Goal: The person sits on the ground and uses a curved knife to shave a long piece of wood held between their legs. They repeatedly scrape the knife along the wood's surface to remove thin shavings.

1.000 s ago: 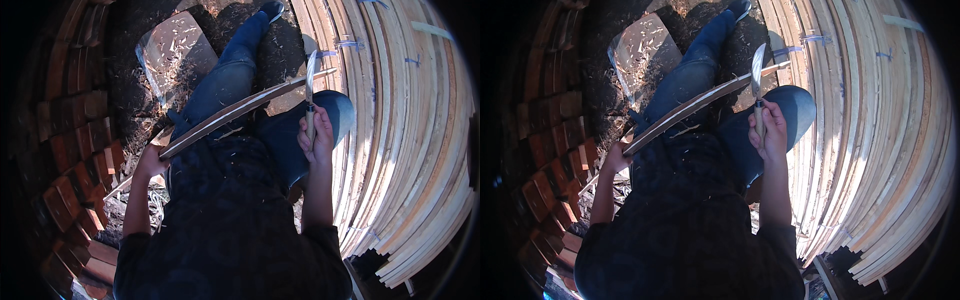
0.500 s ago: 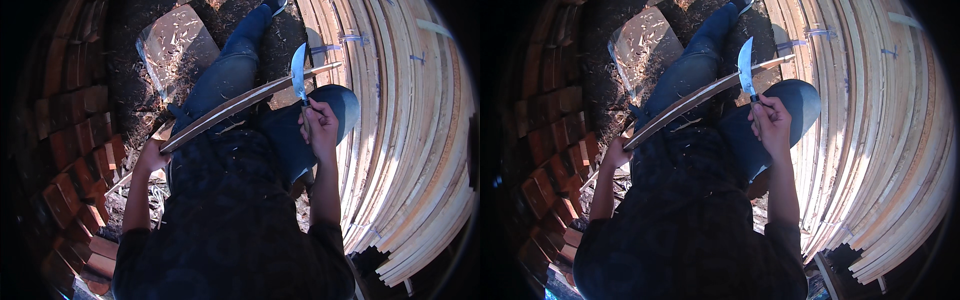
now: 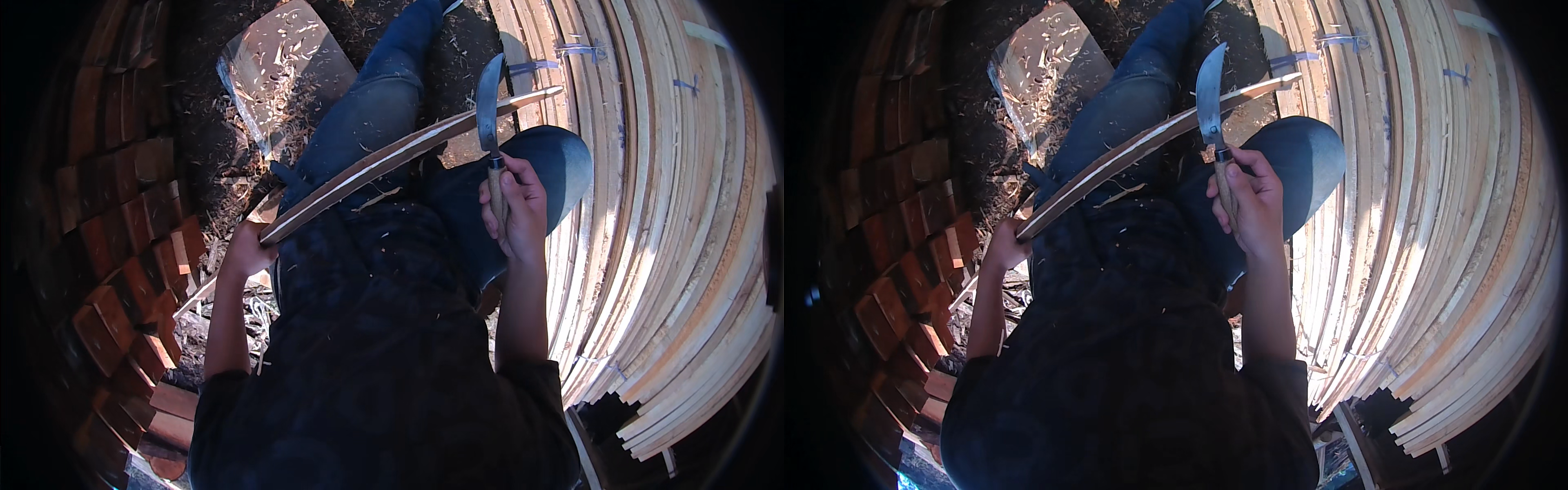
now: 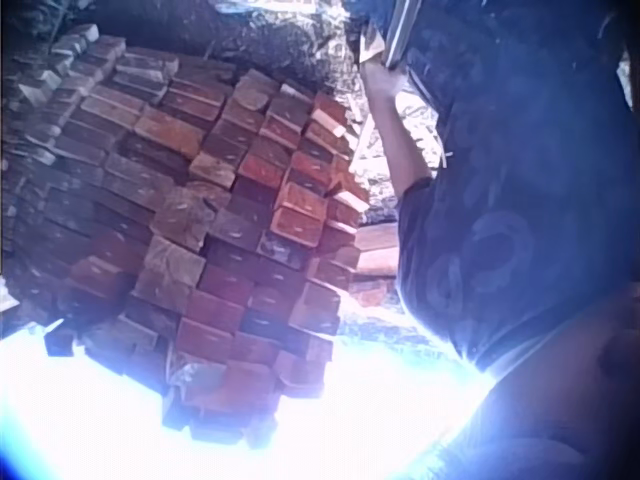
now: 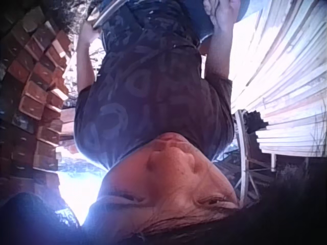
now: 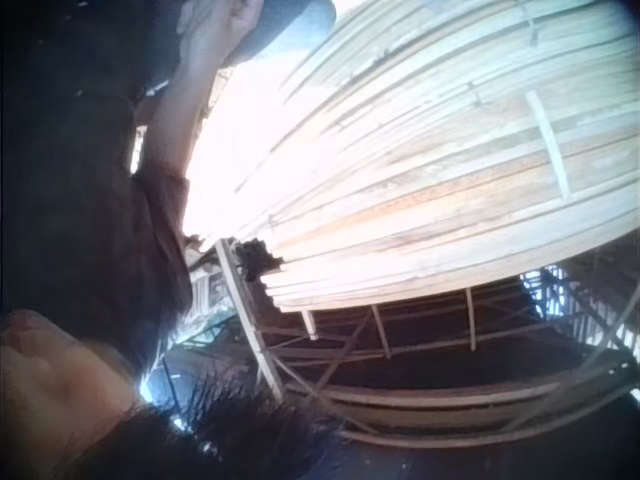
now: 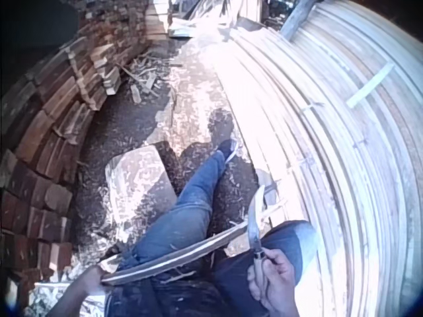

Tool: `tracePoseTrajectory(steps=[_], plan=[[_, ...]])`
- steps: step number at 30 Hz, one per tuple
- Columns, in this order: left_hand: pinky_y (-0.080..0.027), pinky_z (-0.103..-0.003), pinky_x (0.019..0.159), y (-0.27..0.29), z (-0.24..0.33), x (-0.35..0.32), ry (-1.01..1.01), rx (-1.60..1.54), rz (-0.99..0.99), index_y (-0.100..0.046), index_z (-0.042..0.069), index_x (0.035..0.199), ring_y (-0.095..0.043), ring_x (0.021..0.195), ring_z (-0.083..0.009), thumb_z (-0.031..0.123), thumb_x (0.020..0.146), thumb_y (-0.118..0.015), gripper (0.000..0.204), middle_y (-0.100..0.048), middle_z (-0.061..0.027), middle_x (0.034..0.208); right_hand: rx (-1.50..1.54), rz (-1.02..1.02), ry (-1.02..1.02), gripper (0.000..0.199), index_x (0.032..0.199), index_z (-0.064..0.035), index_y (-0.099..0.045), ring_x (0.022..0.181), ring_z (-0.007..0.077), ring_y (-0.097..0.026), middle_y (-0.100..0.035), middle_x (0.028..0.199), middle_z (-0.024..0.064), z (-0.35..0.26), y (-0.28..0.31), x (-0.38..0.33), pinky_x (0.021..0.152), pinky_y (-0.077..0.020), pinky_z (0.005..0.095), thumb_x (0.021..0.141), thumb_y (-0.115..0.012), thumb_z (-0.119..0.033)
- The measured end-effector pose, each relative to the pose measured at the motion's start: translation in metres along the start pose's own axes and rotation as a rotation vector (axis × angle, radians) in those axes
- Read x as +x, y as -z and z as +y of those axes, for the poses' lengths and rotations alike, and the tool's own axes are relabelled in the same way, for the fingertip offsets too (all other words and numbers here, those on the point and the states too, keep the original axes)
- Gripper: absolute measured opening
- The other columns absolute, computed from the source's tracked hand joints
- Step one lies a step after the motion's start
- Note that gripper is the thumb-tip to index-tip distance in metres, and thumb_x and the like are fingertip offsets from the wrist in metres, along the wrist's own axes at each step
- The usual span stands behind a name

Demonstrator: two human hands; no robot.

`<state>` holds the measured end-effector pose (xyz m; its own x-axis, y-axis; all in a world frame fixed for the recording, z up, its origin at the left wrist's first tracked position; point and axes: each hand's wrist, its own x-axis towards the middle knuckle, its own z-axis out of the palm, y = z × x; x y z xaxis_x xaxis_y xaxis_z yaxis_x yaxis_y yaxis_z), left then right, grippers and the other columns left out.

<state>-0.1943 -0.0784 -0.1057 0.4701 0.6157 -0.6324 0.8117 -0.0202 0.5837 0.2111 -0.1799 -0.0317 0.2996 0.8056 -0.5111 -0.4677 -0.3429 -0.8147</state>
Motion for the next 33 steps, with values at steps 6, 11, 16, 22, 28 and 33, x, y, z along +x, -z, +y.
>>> tracePoseTrajectory(steps=[6, 11, 16, 22, 28, 33], plan=[[-0.048, -0.037, 0.055, 0.003, 0.002, -0.001, 0.069, -0.008, -0.059, -0.062, -0.002, 0.067, -0.062, 0.051, -0.0259, 0.008, 0.062, -0.063, 0.011, -0.059, -0.0195, 0.058, -0.27, 0.175, 0.08, 0.029, 0.123, -0.0036, -0.052, 0.042, 0.0094, -0.048, -0.06, 0.074, 0.0114, -0.016, 0.014, 0.005, 0.035, -0.0349, 0.0197, 0.1, -0.052, -0.021], [-0.048, -0.038, 0.055, -0.001, -0.003, -0.001, -0.004, 0.023, -0.014, -0.063, -0.002, 0.069, -0.062, 0.052, -0.0258, 0.007, 0.062, -0.063, 0.012, -0.06, -0.0186, 0.058, -0.219, 0.258, 0.093, 0.028, 0.121, -0.0032, -0.053, 0.043, 0.0083, -0.049, -0.061, 0.072, 0.0079, -0.018, 0.014, 0.005, 0.037, -0.035, 0.0194, 0.097, -0.057, -0.017], [-0.049, -0.038, 0.057, -0.001, -0.009, 0.003, 0.063, 0.023, -0.079, -0.064, -0.003, 0.073, -0.063, 0.055, -0.0262, 0.008, 0.062, -0.064, 0.016, -0.06, -0.0195, 0.06, -0.287, 0.065, -0.008, 0.026, 0.121, -0.0038, -0.053, 0.043, 0.0082, -0.048, -0.061, 0.073, 0.0084, -0.01, 0.011, 0.003, 0.036, -0.034, 0.0193, 0.098, -0.055, -0.017], [-0.047, -0.037, 0.055, 0.001, -0.003, -0.001, 0.048, 0.02, -0.052, -0.063, -0.003, 0.072, -0.059, 0.05, -0.0245, 0.006, 0.062, -0.062, 0.013, -0.058, -0.0191, 0.058, -0.302, 0.209, 0.086, 0.026, 0.121, -0.0031, -0.054, 0.043, 0.0071, -0.047, -0.06, 0.072, 0.0079, -0.014, 0.019, 0.011, 0.036, -0.0338, 0.0199, 0.097, -0.057, -0.014], [-0.045, -0.036, 0.053, 0.001, 0.0, -0.001, 0.013, -0.033, -0.007, -0.06, -0.003, 0.067, -0.055, 0.048, -0.021, 0.006, 0.061, -0.062, 0.011, -0.055, -0.0182, 0.054, -0.208, 0.064, 0.098, 0.027, 0.122, -0.0013, -0.053, 0.044, 0.0065, -0.045, -0.061, 0.073, 0.0087, 0.003, 0.008, 0.005, 0.039, -0.0343, 0.0196, 0.097, -0.057, -0.01], [-0.046, -0.037, 0.054, 0.001, -0.005, 0.001, 0.026, 0.001, -0.054, -0.062, -0.003, 0.07, -0.056, 0.049, -0.0244, 0.007, 0.059, -0.062, 0.015, -0.056, -0.0186, 0.056, -0.269, 0.119, 0.118, 0.027, 0.122, -0.0007, -0.054, 0.045, 0.0058, -0.044, -0.062, 0.076, 0.0103, -0.011, 0.02, 0.01, 0.041, -0.0351, 0.0189, 0.096, -0.057, -0.008]])
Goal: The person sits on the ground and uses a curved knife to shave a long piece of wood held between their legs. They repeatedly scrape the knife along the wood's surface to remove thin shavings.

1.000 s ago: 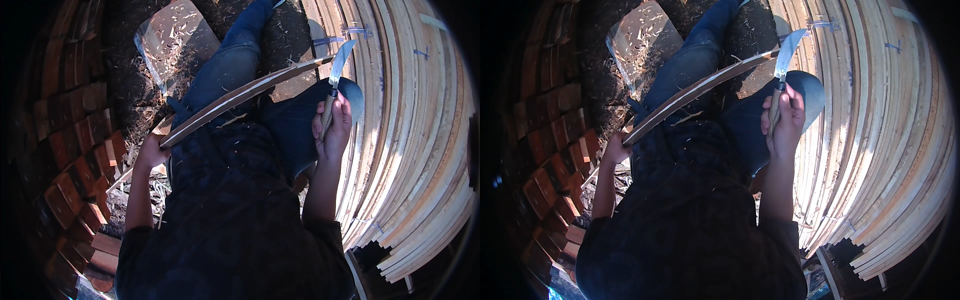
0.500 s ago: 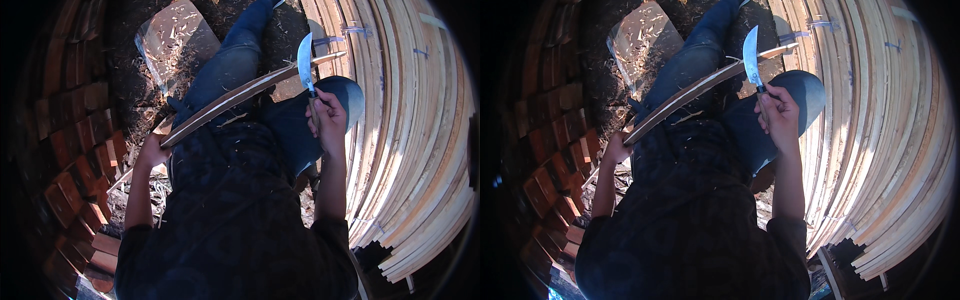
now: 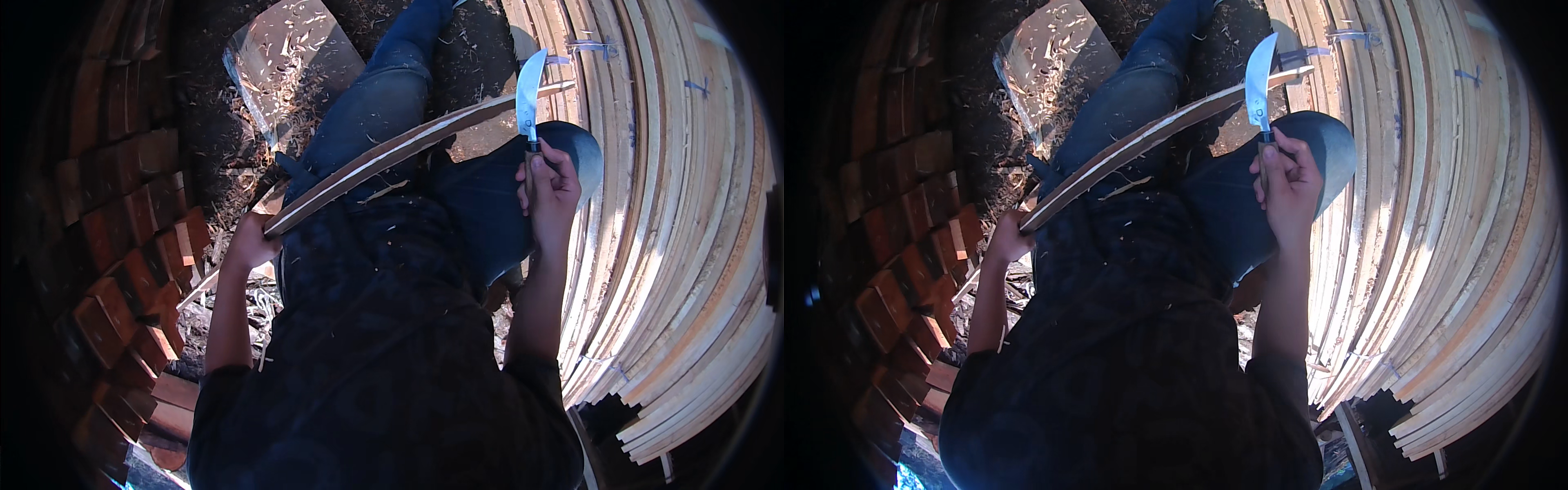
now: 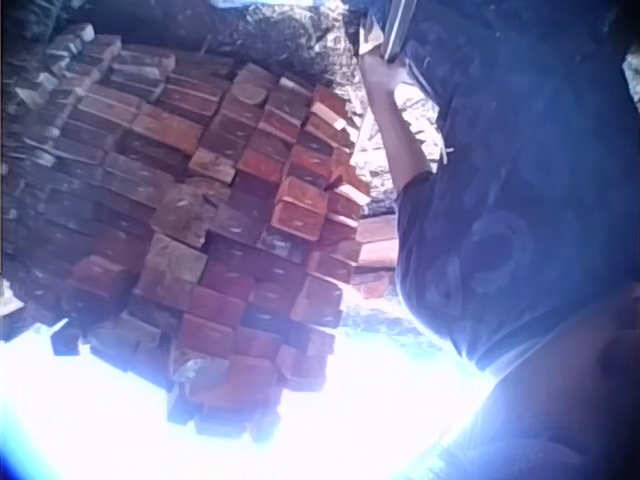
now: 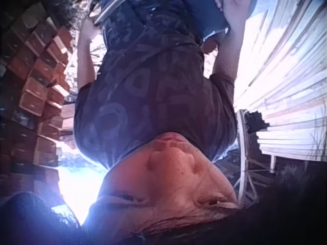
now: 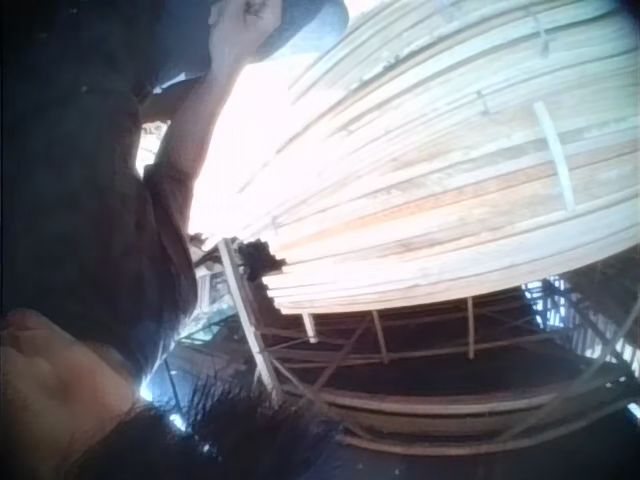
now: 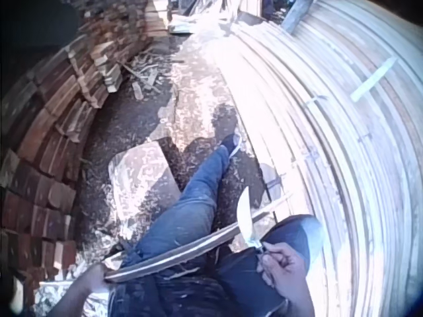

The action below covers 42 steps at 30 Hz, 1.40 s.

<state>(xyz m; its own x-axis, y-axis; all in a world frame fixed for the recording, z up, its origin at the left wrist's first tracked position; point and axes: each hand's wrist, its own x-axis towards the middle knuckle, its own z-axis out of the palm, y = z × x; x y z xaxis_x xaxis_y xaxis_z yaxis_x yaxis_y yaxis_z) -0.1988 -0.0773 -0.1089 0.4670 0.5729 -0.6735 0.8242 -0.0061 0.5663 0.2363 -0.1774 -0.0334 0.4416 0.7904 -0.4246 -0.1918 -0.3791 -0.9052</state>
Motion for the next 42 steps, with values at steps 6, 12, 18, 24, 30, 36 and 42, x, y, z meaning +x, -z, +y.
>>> tracePoseTrajectory(steps=[6, 12, 18, 24, 30, 36, 42], plan=[[-0.046, -0.037, 0.054, -0.004, 0.003, 0.001, -0.018, 0.0, 0.045, -0.063, -0.003, 0.072, -0.056, 0.048, -0.0261, 0.007, 0.061, -0.061, 0.015, -0.055, -0.0193, 0.056, 0.11, 0.158, 0.093, 0.024, 0.118, 0.0005, -0.057, 0.047, 0.0043, -0.045, -0.063, 0.076, 0.0082, -0.004, -0.007, 0.0, 0.041, -0.0342, 0.0188, 0.096, -0.058, -0.008], [-0.047, -0.041, 0.057, -0.001, 0.003, -0.001, -0.007, 0.008, 0.045, -0.063, -0.002, 0.07, -0.059, 0.056, -0.0374, 0.008, 0.061, -0.061, 0.014, -0.056, -0.0231, 0.059, -0.161, -0.198, -0.027, 0.025, 0.118, 0.0003, -0.056, 0.047, 0.005, -0.045, -0.062, 0.073, 0.0073, -0.006, -0.008, -0.012, 0.041, -0.0329, 0.018, 0.095, -0.059, -0.007], [-0.048, -0.046, 0.07, -0.009, -0.005, -0.003, -0.054, 0.16, 0.15, -0.064, 0.0, 0.072, -0.058, 0.073, -0.0411, 0.009, 0.058, -0.066, 0.018, -0.06, -0.0224, 0.069, -0.194, -0.16, -0.089, 0.024, 0.118, -0.0009, -0.057, 0.048, 0.0033, -0.045, -0.063, 0.072, 0.0073, -0.01, -0.003, -0.015, 0.042, -0.0327, 0.018, 0.094, -0.059, -0.005], [-0.043, -0.048, 0.087, -0.023, -0.011, -0.012, -0.075, 0.207, 0.283, -0.065, 0.001, 0.085, -0.057, 0.083, -0.0395, 0.011, 0.058, -0.076, 0.031, -0.062, -0.0171, 0.072, -0.212, 0.057, 0.029, 0.024, 0.117, -0.001, -0.058, 0.048, 0.0034, -0.045, -0.063, 0.071, 0.006, -0.016, -0.003, -0.012, 0.043, -0.0343, 0.018, 0.094, -0.06, -0.005], [-0.042, -0.046, 0.089, -0.028, -0.021, -0.014, -0.103, 0.246, 0.337, -0.064, 0.001, 0.084, -0.057, 0.082, -0.0379, 0.009, 0.054, -0.079, 0.034, -0.061, -0.0159, 0.066, -0.169, 0.085, 0.051, 0.024, 0.118, -0.0006, -0.056, 0.049, 0.0039, -0.047, -0.063, 0.072, 0.0068, -0.022, 0.004, -0.014, 0.042, -0.0356, 0.0179, 0.095, -0.06, -0.006], [-0.04, -0.046, 0.09, -0.023, -0.015, -0.014, -0.119, 0.284, 0.3, -0.065, 0.0, 0.091, -0.056, 0.083, -0.0363, 0.009, 0.056, -0.078, 0.038, -0.062, -0.0136, 0.066, -0.172, 0.014, 0.024, 0.027, 0.12, -0.0007, -0.055, 0.046, 0.0056, -0.047, -0.062, 0.072, 0.0072, -0.011, 0.008, -0.009, 0.04, -0.035, 0.0188, 0.095, -0.06, -0.007], [-0.039, -0.046, 0.094, -0.029, -0.025, -0.013, -0.133, 0.261, 0.329, -0.065, 0.0, 0.092, -0.057, 0.082, -0.0364, 0.007, 0.058, -0.078, 0.037, -0.064, -0.0142, 0.067, -0.03, -0.151, -0.091, 0.027, 0.122, -0.0004, -0.054, 0.047, 0.0051, -0.046, -0.063, 0.076, 0.0085, -0.004, 0.0, -0.011, 0.042, -0.0355, 0.019, 0.095, -0.058, -0.004]])
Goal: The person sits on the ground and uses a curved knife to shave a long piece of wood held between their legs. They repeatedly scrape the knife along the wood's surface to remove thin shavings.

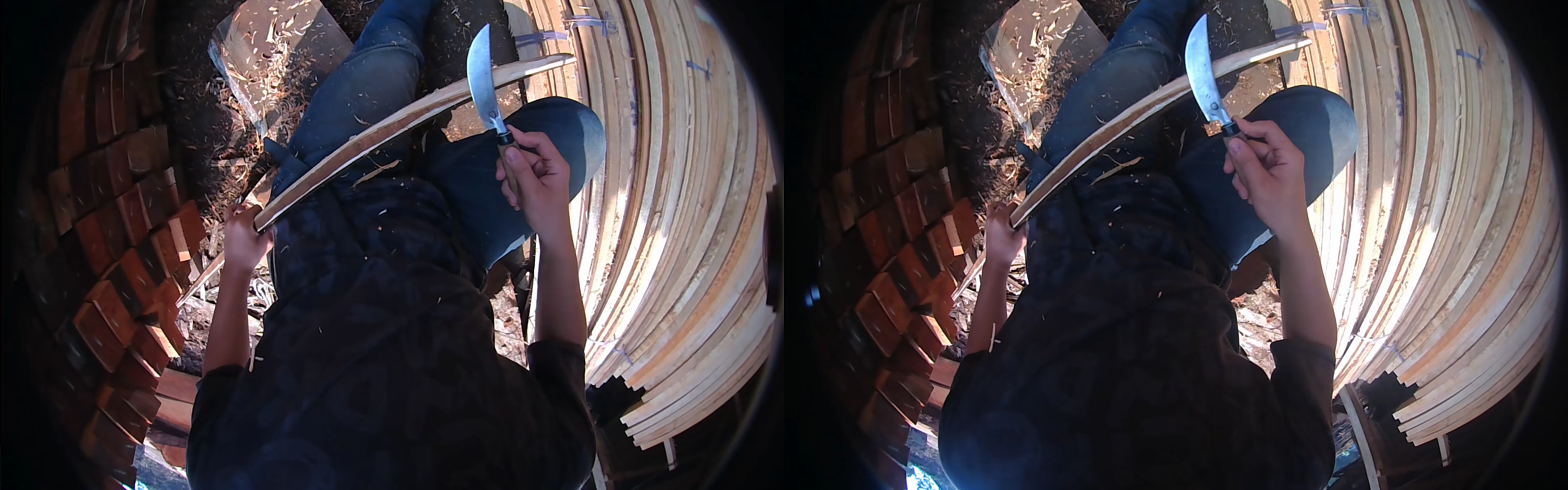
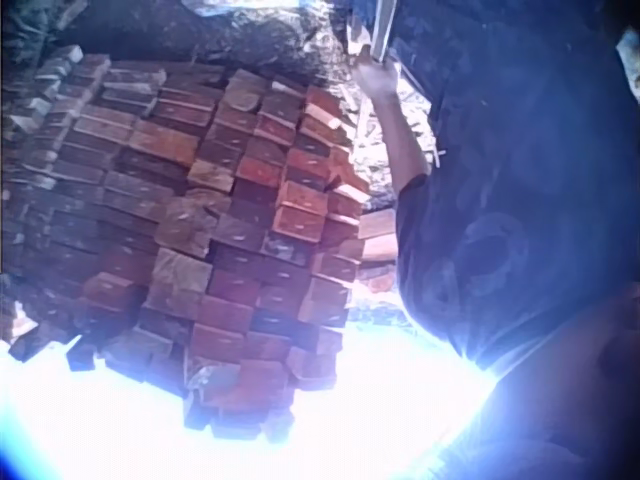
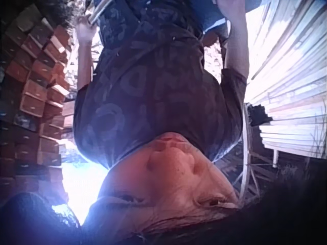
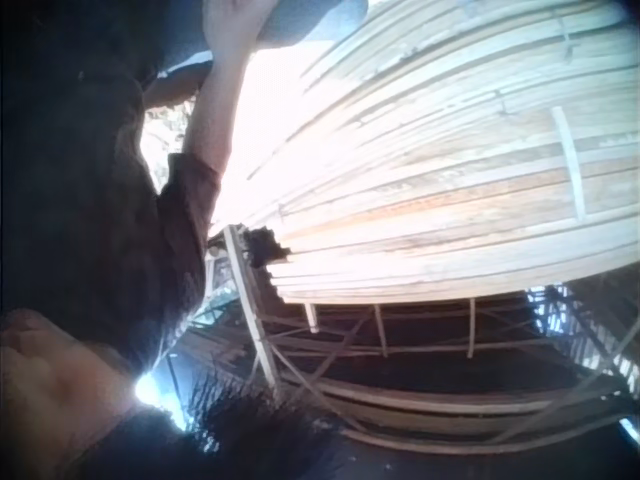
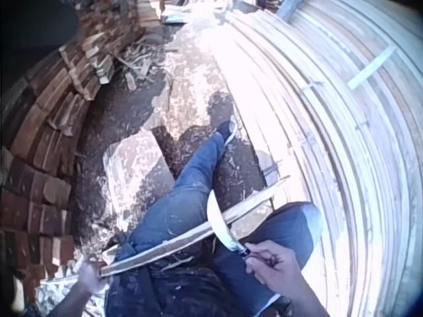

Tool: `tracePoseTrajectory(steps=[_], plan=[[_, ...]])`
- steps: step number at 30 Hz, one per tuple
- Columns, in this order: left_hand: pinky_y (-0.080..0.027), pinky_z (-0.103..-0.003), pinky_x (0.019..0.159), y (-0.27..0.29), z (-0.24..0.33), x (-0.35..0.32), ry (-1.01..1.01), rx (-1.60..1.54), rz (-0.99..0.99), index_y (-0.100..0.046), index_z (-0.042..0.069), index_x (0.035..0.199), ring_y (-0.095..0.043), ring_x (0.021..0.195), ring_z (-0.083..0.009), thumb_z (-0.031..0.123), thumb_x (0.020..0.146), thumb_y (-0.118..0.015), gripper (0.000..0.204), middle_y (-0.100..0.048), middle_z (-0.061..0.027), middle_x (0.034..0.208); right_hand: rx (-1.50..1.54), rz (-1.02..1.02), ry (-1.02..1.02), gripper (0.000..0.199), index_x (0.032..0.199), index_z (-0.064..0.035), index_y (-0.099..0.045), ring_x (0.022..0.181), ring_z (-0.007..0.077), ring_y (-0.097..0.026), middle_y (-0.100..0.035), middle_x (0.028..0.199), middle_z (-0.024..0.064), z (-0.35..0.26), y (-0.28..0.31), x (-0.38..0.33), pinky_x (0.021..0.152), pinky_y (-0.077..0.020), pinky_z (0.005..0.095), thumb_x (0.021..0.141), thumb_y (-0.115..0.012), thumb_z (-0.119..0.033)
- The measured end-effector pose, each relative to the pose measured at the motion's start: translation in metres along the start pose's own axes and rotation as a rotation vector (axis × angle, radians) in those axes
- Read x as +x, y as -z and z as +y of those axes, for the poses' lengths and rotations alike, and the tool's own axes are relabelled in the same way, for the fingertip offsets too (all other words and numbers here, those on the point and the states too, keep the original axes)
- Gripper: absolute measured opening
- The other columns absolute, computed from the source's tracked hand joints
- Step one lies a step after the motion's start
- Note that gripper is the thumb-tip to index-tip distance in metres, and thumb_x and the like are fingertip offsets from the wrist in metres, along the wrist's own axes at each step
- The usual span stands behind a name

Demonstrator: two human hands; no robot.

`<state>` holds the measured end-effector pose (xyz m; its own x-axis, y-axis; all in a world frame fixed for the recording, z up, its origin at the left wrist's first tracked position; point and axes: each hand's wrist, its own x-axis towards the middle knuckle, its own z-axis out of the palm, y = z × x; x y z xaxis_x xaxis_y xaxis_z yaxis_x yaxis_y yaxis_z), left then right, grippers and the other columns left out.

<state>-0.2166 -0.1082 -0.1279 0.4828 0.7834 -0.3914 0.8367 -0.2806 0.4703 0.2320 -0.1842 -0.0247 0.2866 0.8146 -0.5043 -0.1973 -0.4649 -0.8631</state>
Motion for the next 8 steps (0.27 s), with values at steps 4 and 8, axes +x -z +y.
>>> tracePoseTrajectory(steps=[4, 8], plan=[[-0.037, -0.047, 0.096, 0.002, 0.005, 0.0, 0.015, -0.041, 0.052, -0.066, 0.0, 0.088, -0.057, 0.082, -0.038, 0.008, 0.059, -0.078, 0.033, -0.063, -0.0148, 0.065, 0.042, 0.092, 0.129, 0.026, 0.121, -0.0012, -0.054, 0.048, 0.0052, -0.047, -0.062, 0.075, 0.0088, 0.0, 0.002, 0.007, 0.042, -0.0361, 0.0191, 0.096, -0.057, -0.006], [-0.035, -0.048, 0.101, 0.002, -0.001, 0.0, 0.031, 0.013, -0.064, -0.066, 0.002, 0.094, -0.059, 0.086, -0.0358, 0.013, 0.062, -0.077, 0.036, -0.064, -0.0143, 0.064, -0.011, 0.303, 0.182, 0.027, 0.123, -0.0019, -0.054, 0.048, 0.0057, -0.048, -0.063, 0.075, 0.0097, 0.004, -0.007, 0.011, 0.043, -0.0368, 0.0184, 0.096, -0.057, -0.007]])
